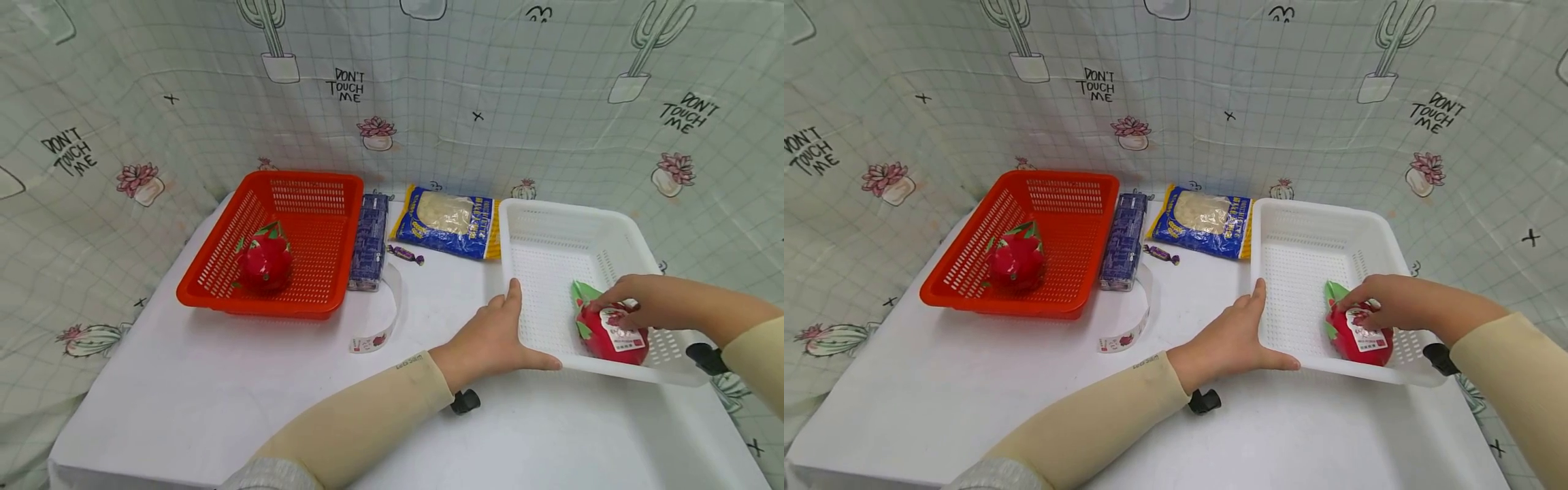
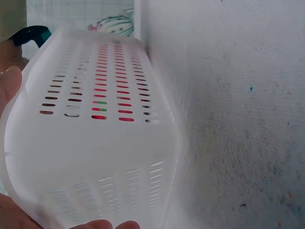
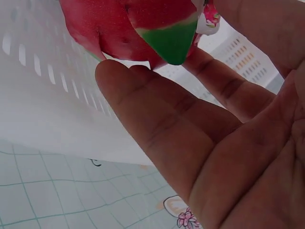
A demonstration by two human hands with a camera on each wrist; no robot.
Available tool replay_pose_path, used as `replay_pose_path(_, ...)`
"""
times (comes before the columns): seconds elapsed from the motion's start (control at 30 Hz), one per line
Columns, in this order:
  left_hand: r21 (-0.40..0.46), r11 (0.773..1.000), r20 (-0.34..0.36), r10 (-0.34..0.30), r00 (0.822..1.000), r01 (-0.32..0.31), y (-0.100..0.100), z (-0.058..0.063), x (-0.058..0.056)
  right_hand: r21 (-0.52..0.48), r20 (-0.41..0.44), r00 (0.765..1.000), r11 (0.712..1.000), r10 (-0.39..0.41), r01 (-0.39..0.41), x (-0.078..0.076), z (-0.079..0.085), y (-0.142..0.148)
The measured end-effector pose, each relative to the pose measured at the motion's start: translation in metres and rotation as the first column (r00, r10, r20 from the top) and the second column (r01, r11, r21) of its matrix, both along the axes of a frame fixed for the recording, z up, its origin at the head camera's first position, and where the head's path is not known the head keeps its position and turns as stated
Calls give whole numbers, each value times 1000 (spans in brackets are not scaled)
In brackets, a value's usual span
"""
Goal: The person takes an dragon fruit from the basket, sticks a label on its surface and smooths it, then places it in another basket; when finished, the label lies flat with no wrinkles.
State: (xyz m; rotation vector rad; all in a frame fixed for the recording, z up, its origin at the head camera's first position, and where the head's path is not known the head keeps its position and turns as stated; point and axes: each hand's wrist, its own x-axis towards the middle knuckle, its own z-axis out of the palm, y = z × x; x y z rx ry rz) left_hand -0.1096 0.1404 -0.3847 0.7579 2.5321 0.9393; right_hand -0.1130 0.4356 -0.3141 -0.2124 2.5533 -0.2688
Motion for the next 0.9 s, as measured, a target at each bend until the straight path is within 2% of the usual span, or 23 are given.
replay_pose_path(0.4,39,999,23,-9,1000,8,-2,-4,-1,21,18,999,999,-27,27,-1,1,-6)
replay_pose_path(0.47,33,999,4,-32,999,31,-6,-5,1,30,19,999,999,-35,35,1,3,-8)
replay_pose_path(0.53,2,998,-48,-64,997,64,-16,-2,3,50,-6,999,998,-38,38,5,7,-12)
replay_pose_path(0.63,-47,994,-175,-106,979,99,-43,8,3,103,-77,996,994,-33,41,12,19,-24)
replay_pose_path(0.73,-77,994,-299,-100,949,80,-86,26,0,143,-180,984,989,-8,34,21,32,-44)
replay_pose_path(0.8,-67,997,-356,-54,933,32,-120,40,-3,154,-252,968,988,7,33,29,39,-61)
replay_pose_path(0.9,-36,996,-425,59,903,-82,-173,58,-9,153,-370,929,988,34,25,42,45,-88)
